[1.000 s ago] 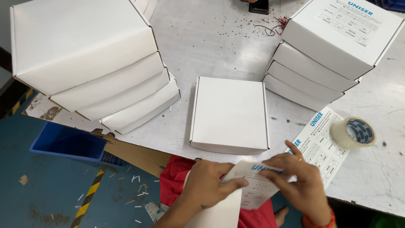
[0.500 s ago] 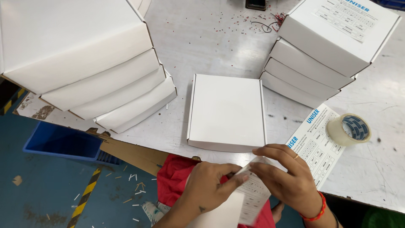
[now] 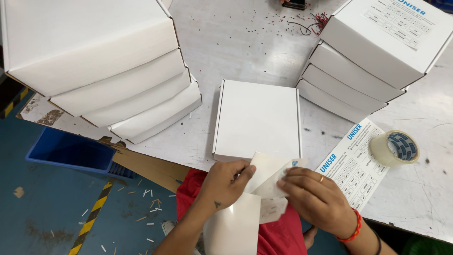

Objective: The person places a circular light fixture into a white cardboard box, closes the box, and applies a printed label to the top. They repeat this process for several boxes, stacking the finished units.

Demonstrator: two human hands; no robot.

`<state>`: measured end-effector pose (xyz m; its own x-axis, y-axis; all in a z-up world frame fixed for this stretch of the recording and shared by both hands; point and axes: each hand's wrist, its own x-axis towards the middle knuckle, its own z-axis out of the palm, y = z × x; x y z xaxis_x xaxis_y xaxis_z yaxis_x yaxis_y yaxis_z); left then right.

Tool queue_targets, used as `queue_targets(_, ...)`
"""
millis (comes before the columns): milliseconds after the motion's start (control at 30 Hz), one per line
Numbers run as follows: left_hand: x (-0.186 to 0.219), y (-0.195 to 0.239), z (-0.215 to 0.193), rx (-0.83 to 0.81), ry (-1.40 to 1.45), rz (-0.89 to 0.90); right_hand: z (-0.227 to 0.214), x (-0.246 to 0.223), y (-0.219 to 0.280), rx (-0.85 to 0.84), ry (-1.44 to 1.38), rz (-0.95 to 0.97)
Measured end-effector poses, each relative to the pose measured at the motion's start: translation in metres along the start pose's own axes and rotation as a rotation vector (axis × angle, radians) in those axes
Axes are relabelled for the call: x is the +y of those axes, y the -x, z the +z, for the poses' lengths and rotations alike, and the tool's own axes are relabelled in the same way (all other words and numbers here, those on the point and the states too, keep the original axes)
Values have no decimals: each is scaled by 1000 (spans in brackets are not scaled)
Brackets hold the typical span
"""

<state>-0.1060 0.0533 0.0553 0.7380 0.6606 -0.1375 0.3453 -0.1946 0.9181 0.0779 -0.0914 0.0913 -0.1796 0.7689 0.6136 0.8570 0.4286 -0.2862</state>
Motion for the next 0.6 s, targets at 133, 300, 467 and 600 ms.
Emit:
queue_targets(133, 2, 2, -2, -11, -5, 17, 1, 0, -11, -22, 42, 106)
queue_targets(300, 2, 5, -5, 26, -53, 62, -2, 24, -28, -85, 139, 97)
queue_targets(467, 0, 6, -10, 34, -6, 11, 1, 33, -28, -99, 3, 160)
queue_targets(600, -2, 5, -10, 51, -7, 4, 9, 32, -27, -84, -34, 200)
